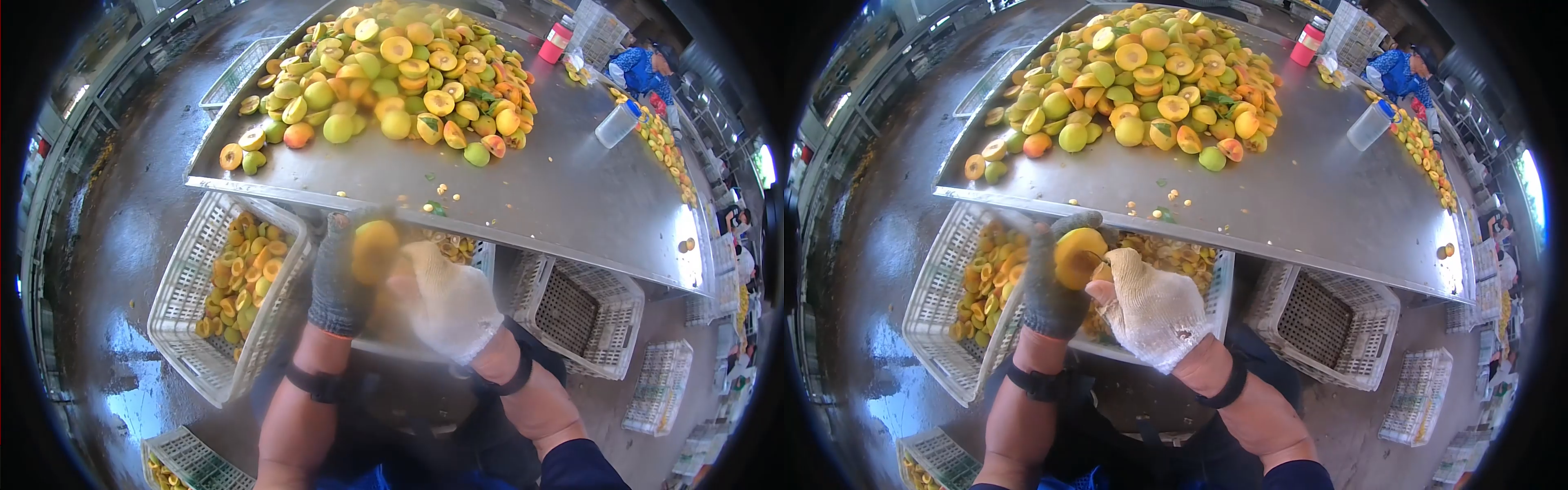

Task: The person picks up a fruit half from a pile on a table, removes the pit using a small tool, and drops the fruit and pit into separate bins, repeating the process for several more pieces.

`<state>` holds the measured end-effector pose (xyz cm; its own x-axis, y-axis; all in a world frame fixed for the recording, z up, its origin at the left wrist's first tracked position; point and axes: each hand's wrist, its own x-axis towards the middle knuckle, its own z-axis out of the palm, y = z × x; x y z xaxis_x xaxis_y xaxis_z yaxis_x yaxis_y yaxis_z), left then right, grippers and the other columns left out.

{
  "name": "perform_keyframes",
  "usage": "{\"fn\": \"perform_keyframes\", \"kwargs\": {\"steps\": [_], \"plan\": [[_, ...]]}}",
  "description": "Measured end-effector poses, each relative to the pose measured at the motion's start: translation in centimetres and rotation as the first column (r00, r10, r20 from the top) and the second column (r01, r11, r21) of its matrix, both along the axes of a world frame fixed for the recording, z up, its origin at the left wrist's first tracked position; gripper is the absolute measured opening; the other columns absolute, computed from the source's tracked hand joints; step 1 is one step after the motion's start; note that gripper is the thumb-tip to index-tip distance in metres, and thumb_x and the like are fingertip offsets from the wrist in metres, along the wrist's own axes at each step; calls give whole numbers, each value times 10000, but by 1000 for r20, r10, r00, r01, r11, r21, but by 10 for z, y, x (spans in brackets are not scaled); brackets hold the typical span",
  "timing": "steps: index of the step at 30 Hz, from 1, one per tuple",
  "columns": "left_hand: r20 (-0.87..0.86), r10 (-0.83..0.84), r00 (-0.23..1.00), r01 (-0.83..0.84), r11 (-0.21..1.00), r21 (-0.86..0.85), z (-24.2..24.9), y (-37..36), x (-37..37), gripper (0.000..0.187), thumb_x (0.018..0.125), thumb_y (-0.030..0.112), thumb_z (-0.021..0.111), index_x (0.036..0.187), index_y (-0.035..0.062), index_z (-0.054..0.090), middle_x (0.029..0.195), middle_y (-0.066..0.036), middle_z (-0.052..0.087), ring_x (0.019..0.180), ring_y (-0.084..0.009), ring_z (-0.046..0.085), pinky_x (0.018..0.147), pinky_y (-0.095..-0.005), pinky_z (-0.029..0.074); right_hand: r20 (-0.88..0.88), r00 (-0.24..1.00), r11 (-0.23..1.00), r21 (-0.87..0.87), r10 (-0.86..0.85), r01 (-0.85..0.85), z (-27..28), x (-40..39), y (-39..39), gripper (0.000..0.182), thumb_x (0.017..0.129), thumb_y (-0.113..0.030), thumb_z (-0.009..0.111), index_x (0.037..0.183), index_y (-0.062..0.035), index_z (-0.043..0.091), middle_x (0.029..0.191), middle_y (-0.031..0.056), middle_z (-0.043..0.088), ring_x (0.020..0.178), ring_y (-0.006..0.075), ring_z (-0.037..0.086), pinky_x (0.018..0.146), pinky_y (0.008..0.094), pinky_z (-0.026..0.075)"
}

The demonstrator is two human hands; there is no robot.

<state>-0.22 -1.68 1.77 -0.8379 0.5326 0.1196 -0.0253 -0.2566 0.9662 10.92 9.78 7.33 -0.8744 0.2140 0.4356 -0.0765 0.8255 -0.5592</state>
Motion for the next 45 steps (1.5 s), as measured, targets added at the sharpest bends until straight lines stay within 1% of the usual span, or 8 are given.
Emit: {"fn": "perform_keyframes", "kwargs": {"steps": [15, 23, 26, 28, 31, 35, 40, 45], "plan": [[-304, 51, 951, -123, 967, -225, -32, -2, -3, 435, 1105, 375, 462, 1274, -7, 584, 1099, -117, 688, 1020, -221, 674, 919, -339, 555, 185, 980, 995, -46, -79, 89, -16, -5, -14, 262, 1015, -335, 606, 1029, -74, 607, 647, 179, 632, 629, 394, 672, 557, 494, 525], [-733, -343, 587, -55, 887, -458, 18, -20, -17, 412, 1071, 296, 565, 1337, -19, 568, 1126, -145, 698, 980, -171, 669, 850, -306, 578, 322, 932, 966, 137, 164, -217, -8, -1, 19, 288, 1014, -358, 592, 952, -79, 625, 729, 181, 669, 676, 409, 677, 599, 513, 531], [242, -216, 946, 240, 968, -74, 20, -5, -6, 416, 1049, 297, 592, 1324, -16, 594, 1125, -143, 703, 998, -194, 664, 858, -317, 559, 327, 931, 982, 38, 162, -184, -18, -2, 28, 295, 1025, -357, 572, 993, -68, 618, 759, 207, 668, 707, 440, 667, 620, 539, 519], [241, -163, 957, 159, 987, 37, 14, 0, 1, 420, 1034, 295, 610, 1317, -16, 603, 1132, -140, 706, 1023, -212, 661, 878, -346, 547, 275, 954, 992, -66, 119, -104, -17, -3, 31, 305, 1034, -359, 556, 1016, -59, 610, 768, 226, 661, 721, 458, 659, 629, 555, 509], [-143, 16, 990, -27, 997, -73, 11, 11, 11, 368, 1000, 249, 649, 1265, -6, 643, 1135, -142, 710, 1036, -237, 666, 889, -367, 541, 183, 979, 965, -258, 92, -43, -8, 1, 22, 335, 1049, -369, 529, 1031, -40, 594, 760, 246, 651, 724, 467, 653, 641, 566, 508], [-760, -92, 644, -255, 911, -326, -4, 0, 5, 238, 930, 123, 700, 1150, 32, 714, 1126, -157, 712, 1039, -283, 677, 892, -385, 540, 282, 954, 994, -45, 104, -96, -17, 6, 21, 357, 1043, -370, 531, 1003, -27, 621, 767, 242, 661, 722, 463, 658, 648, 558, 517], [-746, -111, 657, -155, 948, -277, 1, 5, -6, 262, 819, 97, 708, 1079, 81, 723, 987, -127, 739, 880, -348, 716, 762, -397, 572, 331, 923, 967, 89, 196, -237, -16, 8, 31, 358, 1027, -368, 548, 975, -30, 655, 762, 231, 673, 706, 448, 668, 639, 542, 527], [-851, -90, 517, -222, 947, -235, 3, 6, -7, 218, 903, 206, 724, 1017, 21, 737, 976, -141, 735, 861, -287, 718, 749, -367, 570, 232, 956, 957, -269, 177, -112, -41, 7, 15, 364, 1054, -382, 531, 981, -54, 671, 754, 204, 680, 705, 383, 687, 616, 456, 532]]}}
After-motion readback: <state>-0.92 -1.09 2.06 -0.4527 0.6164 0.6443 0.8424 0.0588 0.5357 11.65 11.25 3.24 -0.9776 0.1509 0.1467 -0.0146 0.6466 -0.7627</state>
